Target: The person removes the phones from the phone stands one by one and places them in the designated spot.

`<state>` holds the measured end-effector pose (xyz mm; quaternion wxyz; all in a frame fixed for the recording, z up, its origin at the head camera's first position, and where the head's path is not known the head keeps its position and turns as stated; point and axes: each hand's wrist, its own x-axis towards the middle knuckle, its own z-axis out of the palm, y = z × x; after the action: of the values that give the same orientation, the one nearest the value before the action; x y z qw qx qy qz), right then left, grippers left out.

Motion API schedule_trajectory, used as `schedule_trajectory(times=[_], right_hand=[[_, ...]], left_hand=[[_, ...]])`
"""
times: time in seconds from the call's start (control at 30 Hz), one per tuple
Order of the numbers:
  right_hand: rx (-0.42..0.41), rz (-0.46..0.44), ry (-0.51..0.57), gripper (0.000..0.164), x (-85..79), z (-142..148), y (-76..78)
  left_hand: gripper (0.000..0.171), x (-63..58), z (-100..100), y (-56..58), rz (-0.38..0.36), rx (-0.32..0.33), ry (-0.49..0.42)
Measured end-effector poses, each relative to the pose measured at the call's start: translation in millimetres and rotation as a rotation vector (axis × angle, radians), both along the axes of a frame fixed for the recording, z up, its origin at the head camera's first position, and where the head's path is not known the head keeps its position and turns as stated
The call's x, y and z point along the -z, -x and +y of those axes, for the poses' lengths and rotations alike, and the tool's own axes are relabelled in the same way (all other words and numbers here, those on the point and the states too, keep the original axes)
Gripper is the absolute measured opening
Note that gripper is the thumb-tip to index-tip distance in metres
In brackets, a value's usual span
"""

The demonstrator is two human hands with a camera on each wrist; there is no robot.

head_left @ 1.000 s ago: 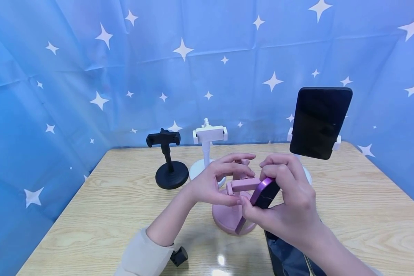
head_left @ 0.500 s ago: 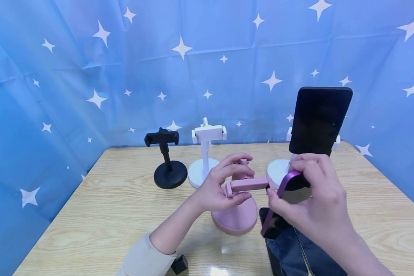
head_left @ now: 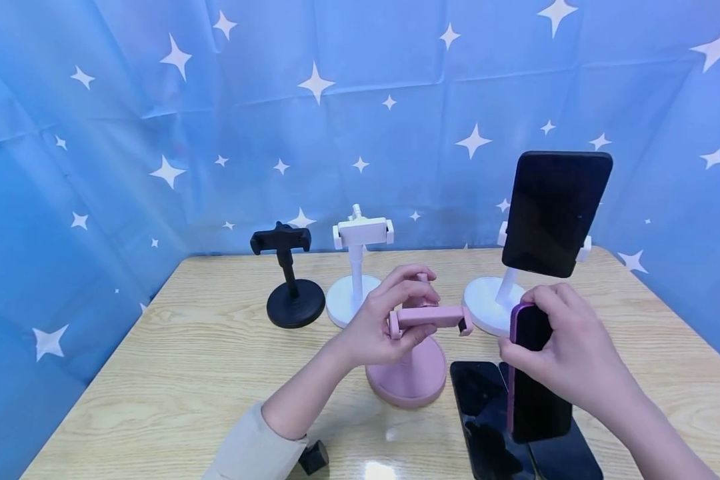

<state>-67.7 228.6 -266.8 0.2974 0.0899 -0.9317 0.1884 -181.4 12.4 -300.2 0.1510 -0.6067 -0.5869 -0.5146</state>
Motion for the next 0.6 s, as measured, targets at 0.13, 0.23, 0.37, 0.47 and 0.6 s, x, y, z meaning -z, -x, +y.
schedule_trajectory(times=[0.13,0.23,0.37,0.47,0.6], right_hand=[[-0.006,-0.146,-0.044,0.045,11.9,16.7,6.0],[-0.004,-0.261,-0.061,0.044,20.3,28.2,9.3],[0.027,-0.408,-0.085,0.049,32.7,44.8,13.6],[0.053,-0.477,-0.104,0.056,42.1,58.6,17.7],[0.077,-0.550,-0.117,0.056,52.8,77.7,22.4]], left_hand=[[0.035,-2.9,2.1,2.3,0.000,-0.026,0.037],[0.035,-5.5,4.7,5.0,-0.014,-0.030,0.063],[0.035,-8.9,9.6,9.1,-0.050,-0.021,0.077],[0.034,-11.2,13.2,12.9,-0.068,-0.034,0.085],[0.033,-13.8,19.9,19.5,-0.068,-0.049,0.085]])
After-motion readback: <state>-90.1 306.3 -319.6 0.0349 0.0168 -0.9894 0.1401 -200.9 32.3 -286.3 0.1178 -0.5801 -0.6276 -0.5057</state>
